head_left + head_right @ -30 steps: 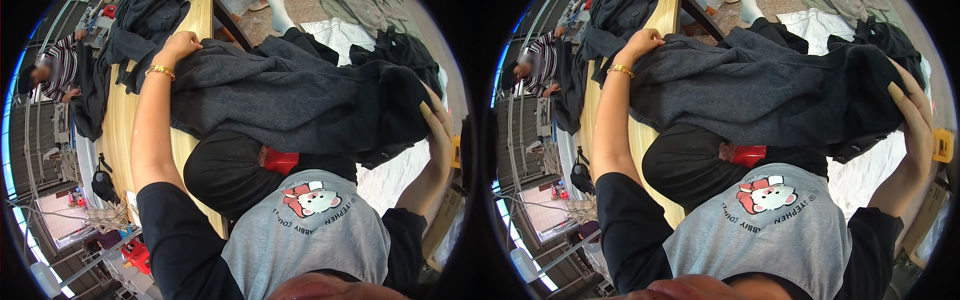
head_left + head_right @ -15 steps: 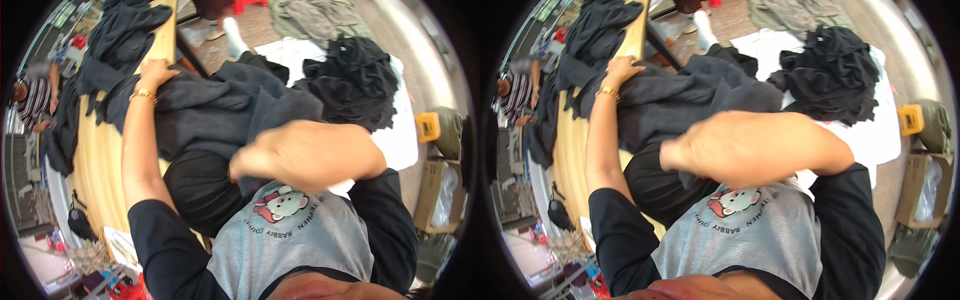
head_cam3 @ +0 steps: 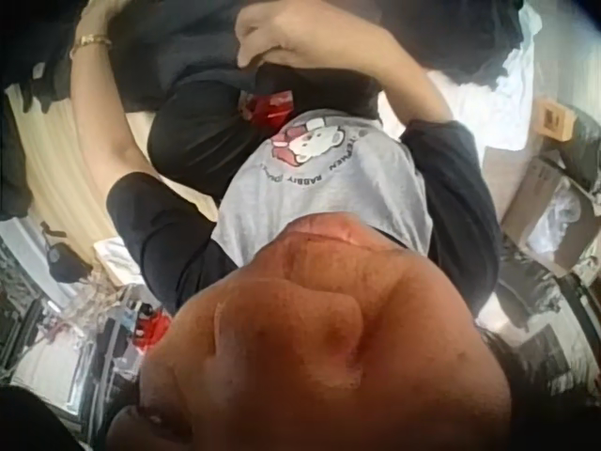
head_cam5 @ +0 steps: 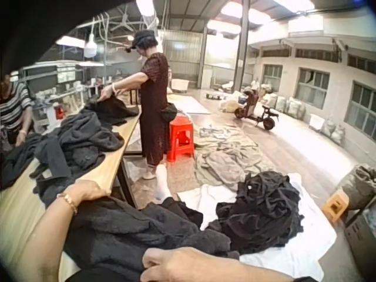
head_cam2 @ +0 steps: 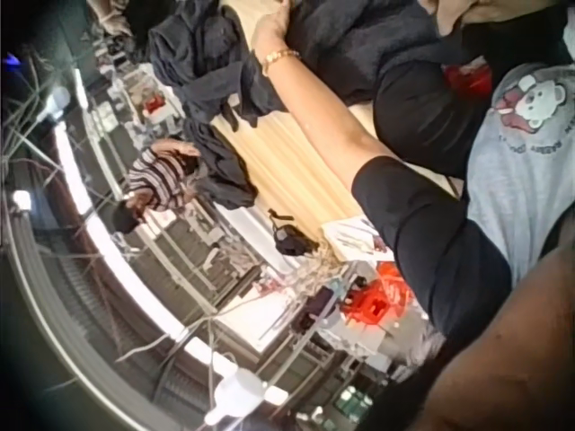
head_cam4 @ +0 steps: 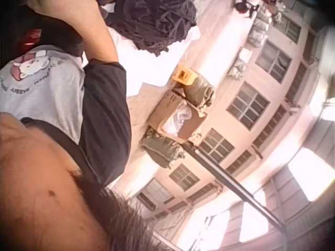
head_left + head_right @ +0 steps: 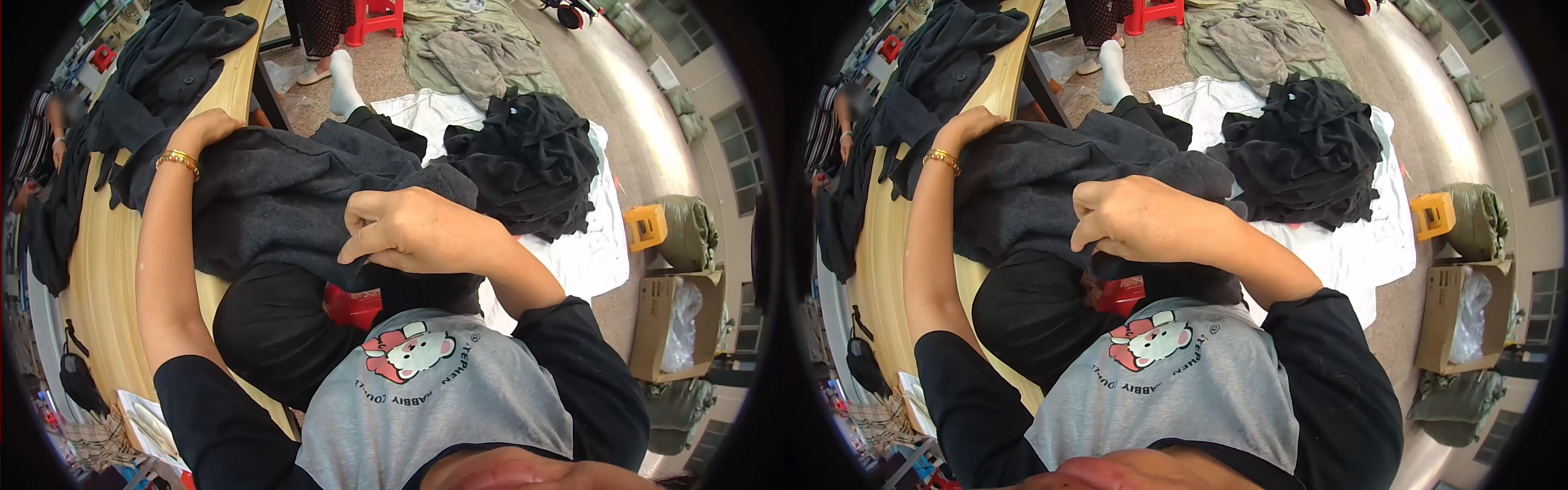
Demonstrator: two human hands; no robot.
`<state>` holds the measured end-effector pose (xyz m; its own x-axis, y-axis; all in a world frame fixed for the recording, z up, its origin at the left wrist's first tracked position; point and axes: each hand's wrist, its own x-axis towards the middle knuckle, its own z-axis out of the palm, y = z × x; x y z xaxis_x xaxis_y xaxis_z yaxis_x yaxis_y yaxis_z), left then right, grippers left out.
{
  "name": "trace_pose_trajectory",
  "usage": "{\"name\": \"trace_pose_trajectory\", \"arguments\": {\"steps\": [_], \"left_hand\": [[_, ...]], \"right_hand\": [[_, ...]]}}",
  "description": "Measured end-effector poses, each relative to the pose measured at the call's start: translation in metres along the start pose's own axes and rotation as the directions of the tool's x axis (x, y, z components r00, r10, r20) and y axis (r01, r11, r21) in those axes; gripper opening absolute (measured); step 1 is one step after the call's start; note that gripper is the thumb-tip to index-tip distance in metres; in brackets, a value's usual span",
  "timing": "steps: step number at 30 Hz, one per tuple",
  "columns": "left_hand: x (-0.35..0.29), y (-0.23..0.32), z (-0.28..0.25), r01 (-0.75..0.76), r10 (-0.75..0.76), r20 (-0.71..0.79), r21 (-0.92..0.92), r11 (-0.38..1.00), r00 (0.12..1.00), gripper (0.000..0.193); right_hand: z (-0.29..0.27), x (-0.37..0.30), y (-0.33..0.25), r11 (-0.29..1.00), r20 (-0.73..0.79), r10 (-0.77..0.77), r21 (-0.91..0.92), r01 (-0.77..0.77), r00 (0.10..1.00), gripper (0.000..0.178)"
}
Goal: Inspect and prepare black fabric pieces for garment manufacturing by checking seams and trimming loose threads.
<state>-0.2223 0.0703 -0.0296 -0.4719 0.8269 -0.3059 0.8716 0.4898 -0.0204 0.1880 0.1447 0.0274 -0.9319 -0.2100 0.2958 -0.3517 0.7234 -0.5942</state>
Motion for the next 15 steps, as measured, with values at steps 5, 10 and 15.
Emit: {"name": "trace_pose_trajectory", "arguments": {"steps": [5,10,15], "left_hand": [[0.007,0.009,-0.007,-0.113,0.118,0.114,-0.048,0.992,0.986,0.036],[-0.033,0.032,-0.027,-0.012,-0.01,-0.084,-0.255,0.967,0.996,0.021],[-0.089,0.043,-0.055,-0.406,0.091,-0.498,-0.574,0.711,0.863,0.023]], "right_hand": [[0.001,-0.001,-0.001,0.997,0.016,-0.043,0.064,0.042,0.999,0.033],[-0.008,0.01,-0.003,0.982,-0.039,-0.147,0.115,0.151,0.988,0.032],[-0.033,0.022,-0.008,0.945,-0.461,-0.274,0.033,0.325,0.844,0.027]]}}
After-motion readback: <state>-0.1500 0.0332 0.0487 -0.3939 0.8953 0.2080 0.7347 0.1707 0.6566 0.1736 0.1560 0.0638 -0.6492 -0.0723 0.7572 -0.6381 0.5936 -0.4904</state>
